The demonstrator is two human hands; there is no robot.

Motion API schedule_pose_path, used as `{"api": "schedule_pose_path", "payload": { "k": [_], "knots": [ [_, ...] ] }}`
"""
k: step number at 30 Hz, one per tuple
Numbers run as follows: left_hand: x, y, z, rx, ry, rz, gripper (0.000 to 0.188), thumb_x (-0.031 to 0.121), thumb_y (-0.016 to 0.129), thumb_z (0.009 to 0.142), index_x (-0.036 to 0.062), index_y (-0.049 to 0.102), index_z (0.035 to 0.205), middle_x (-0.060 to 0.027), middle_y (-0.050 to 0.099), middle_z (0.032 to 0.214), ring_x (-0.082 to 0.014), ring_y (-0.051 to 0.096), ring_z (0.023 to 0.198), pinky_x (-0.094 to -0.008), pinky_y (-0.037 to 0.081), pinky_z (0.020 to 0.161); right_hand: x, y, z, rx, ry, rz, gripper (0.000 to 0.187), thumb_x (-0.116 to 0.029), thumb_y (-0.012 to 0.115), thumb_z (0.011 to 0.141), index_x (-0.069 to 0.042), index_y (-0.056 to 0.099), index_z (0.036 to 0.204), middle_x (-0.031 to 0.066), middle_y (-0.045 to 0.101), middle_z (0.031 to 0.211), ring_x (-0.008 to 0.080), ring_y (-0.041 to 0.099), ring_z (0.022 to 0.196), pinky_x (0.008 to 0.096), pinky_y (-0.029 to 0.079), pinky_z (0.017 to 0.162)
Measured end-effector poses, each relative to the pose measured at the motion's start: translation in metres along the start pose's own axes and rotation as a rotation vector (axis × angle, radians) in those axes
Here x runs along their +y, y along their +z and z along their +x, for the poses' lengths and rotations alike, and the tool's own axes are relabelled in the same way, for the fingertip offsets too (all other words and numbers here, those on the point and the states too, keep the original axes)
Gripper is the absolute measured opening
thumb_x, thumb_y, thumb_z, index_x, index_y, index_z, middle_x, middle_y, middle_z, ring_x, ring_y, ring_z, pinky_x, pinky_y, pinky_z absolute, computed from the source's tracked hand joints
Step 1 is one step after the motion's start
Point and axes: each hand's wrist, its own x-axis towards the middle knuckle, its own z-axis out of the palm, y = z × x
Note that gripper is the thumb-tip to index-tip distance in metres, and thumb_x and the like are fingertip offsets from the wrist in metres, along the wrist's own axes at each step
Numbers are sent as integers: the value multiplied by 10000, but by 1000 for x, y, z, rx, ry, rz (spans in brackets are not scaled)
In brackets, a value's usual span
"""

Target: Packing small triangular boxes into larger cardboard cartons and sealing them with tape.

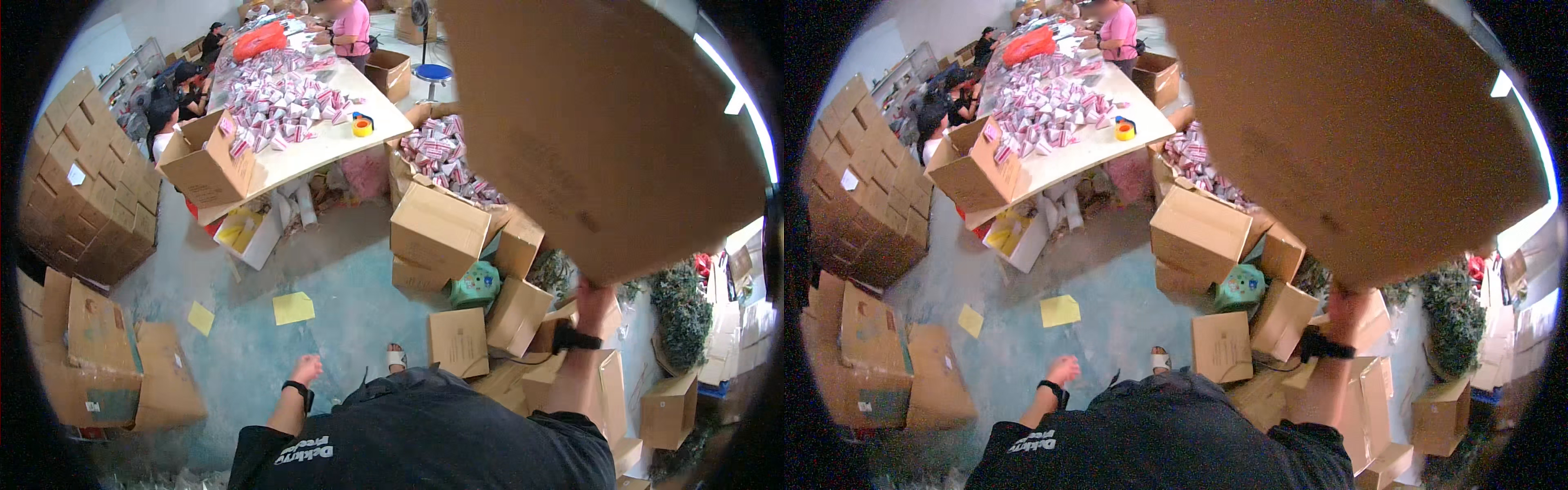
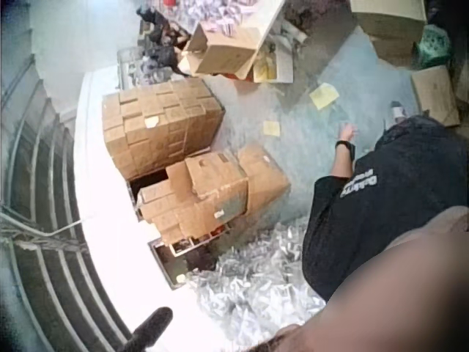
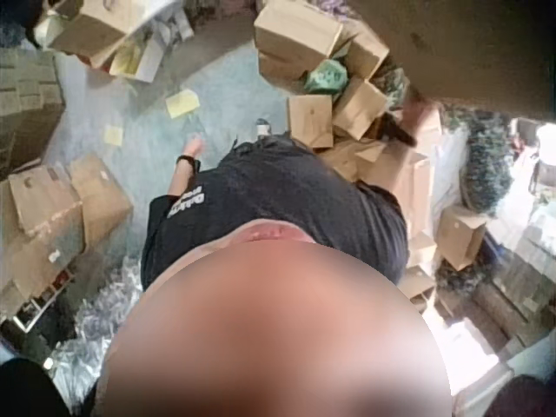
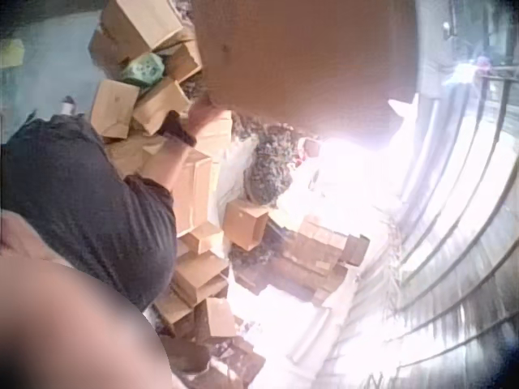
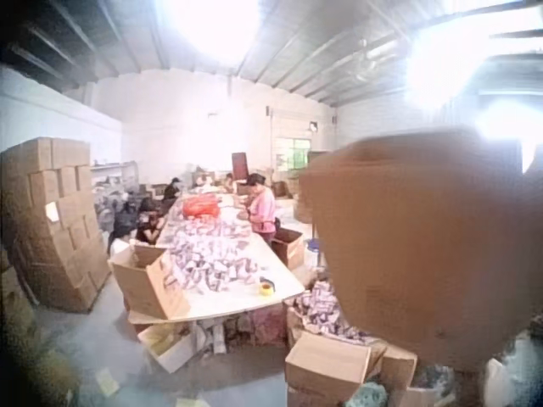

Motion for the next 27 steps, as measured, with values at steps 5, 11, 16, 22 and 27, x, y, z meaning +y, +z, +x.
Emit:
{"api": "schedule_pose_path", "payload": {
  "k": [5,11,16,22,27],
  "knots": [
    [190,-20,11,-39,444,-268,399,414,512,1020,76,647,1184,-61,681,1024,-172,672,875,-307,531,742,-11,114,-28,-271,236,720,397,-411,540,1023,-55,600,1189,70,654,1091,170,630,897,324,543,688],
    [356,-102,91,-662,644,-729,617,592,442,1009,97,511,1371,-46,588,1296,-216,513,1250,-433,429,1005,-29,243,-99,-475,429,769,513,-416,470,1062,26,586,1296,104,687,1162,188,664,1008,331,544,868],
    [419,-74,178,-242,508,-736,645,599,410,1023,95,459,1422,-73,526,1403,-252,482,1302,-466,394,1069,-89,343,-135,-505,934,923,831,-707,459,949,-28,475,1427,131,613,1321,235,631,1131,353,513,954],
    [451,-47,223,-491,669,-767,440,268,608,1015,42,475,1368,-70,567,1353,-225,555,1227,-383,435,1035,-39,366,-67,-513,890,655,588,-501,556,1000,-3,583,1311,110,679,1214,177,669,1020,332,521,889],
    [453,-24,168,-400,903,-384,456,71,654,941,60,476,1361,-42,579,1298,-172,565,1157,-333,464,955,-11,299,-91,-437,1008,361,716,-613,422,1011,0,600,1336,135,658,1264,221,658,1061,336,521,906]
  ]
}}
